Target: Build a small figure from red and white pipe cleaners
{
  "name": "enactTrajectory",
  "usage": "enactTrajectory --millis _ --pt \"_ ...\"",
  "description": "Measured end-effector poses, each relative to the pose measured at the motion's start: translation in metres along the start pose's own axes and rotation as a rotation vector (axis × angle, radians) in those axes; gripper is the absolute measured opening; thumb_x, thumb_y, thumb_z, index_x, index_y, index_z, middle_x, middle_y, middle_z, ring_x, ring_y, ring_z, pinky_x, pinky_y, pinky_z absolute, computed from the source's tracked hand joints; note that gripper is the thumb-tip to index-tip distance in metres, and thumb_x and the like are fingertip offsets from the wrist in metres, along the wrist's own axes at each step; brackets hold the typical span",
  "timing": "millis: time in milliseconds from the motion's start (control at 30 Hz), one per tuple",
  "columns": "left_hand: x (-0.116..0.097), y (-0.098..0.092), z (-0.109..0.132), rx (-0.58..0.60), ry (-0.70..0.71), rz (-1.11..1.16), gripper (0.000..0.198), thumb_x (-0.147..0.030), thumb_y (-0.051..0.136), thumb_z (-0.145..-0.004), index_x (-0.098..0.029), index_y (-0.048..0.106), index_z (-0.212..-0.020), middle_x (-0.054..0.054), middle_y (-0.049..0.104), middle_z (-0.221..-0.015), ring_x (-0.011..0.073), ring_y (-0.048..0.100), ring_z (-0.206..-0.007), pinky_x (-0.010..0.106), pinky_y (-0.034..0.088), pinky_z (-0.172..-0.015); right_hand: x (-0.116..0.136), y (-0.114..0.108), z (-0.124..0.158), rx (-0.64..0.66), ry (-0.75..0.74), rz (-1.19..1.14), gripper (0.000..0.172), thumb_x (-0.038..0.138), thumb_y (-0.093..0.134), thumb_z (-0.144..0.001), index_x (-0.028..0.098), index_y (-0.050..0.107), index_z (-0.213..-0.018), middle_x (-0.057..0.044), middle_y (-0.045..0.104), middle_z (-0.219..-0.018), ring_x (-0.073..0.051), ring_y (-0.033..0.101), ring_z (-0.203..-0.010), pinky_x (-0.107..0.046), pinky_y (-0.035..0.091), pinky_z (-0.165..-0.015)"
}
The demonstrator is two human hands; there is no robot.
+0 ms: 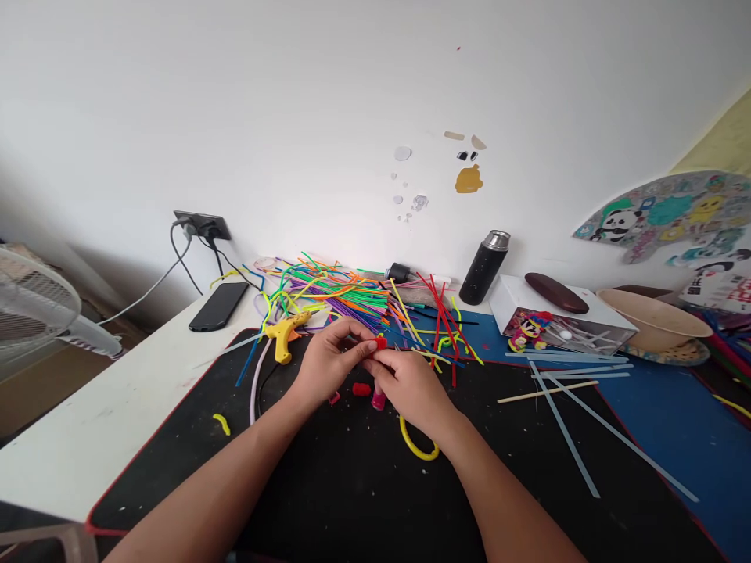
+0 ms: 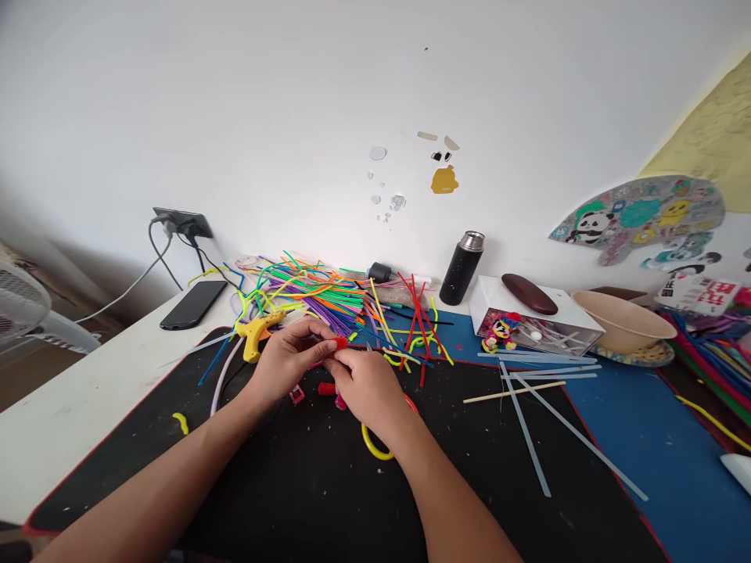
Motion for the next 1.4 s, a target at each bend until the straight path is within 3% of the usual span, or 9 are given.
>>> enactTrajectory --millis 267,700,867,1033,1167,1400 --pt "0.004 -0.009 -0.003 -0.024 0.047 -0.317 0.012 -0.031 0.074 -0.087 -0.02 0.077 -0.087 0.004 0.077 -0.085 0.0205 0.07 -0.078 0.031 0.053 -0.074 0.008 -0.006 0.002 -0.043 -0.127 0.34 0.028 0.027 0.057 -0.104 0.021 0.068 -0.079 -0.002 0.073 -0.073 -0.019 0.066 -0.068 -0.029 0.028 -0.06" --pt "-0.01 0.008 0.0 0.141 0.2 -0.494 0.015 -0.016 0.063 -0.092 -0.022 0.076 -0.091 0.002 0.08 -0.09 0.0188 0.073 -0.082 0.028 0.053 -0.078 0.005 -0.04 0.004 -0.243 -0.106 0.238 0.021 0.026 0.057 -0.104 0.025 0.077 -0.098 -0.002 0.082 -0.093 -0.022 0.074 -0.083 -0.029 0.043 -0.072" --pt "-0.007 0.013 0.003 0.193 0.138 -0.402 0.01 -0.019 0.066 -0.09 -0.022 0.075 -0.086 0.0 0.078 -0.085 0.0172 0.071 -0.078 0.026 0.053 -0.076 0.0 -0.047 0.003 -0.274 -0.058 0.146 0.021 0.028 0.058 -0.101 0.024 0.077 -0.094 -0.003 0.08 -0.087 -0.022 0.073 -0.08 -0.029 0.044 -0.072" --pt "0.001 0.01 0.004 0.17 -0.051 -0.084 0.012 -0.031 0.075 -0.086 -0.019 0.076 -0.084 0.003 0.076 -0.08 0.0174 0.068 -0.073 0.028 0.054 -0.071 -0.012 -0.047 0.002 -0.25 0.046 -0.071 0.028 0.04 0.058 -0.101 0.023 0.076 -0.089 0.002 0.068 -0.062 -0.017 0.063 -0.058 -0.026 0.042 -0.061" --pt "0.002 0.006 0.001 0.101 -0.137 0.125 0.021 -0.036 0.083 -0.079 -0.017 0.076 -0.082 0.004 0.075 -0.078 0.0162 0.065 -0.069 0.028 0.054 -0.067 -0.014 -0.035 0.0 -0.178 0.069 -0.151 0.032 0.043 0.055 -0.102 0.022 0.076 -0.089 0.003 0.064 -0.059 -0.016 0.06 -0.057 -0.025 0.04 -0.058" --pt "0.002 0.002 -0.001 0.01 -0.09 0.21 0.03 -0.044 0.086 -0.077 -0.016 0.073 -0.081 0.006 0.077 -0.085 0.0192 0.069 -0.08 0.031 0.056 -0.078 -0.002 -0.003 0.0 -0.034 0.017 -0.123 0.031 0.034 0.055 -0.101 0.022 0.069 -0.076 0.003 0.065 -0.055 -0.014 0.06 -0.051 -0.024 0.039 -0.058"
Point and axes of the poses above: each hand's wrist, its own z-axis away from the middle knuckle, its own y-axis out of the palm, x = y × z, the point moved 8 cm from there along -z, towards the middle knuckle
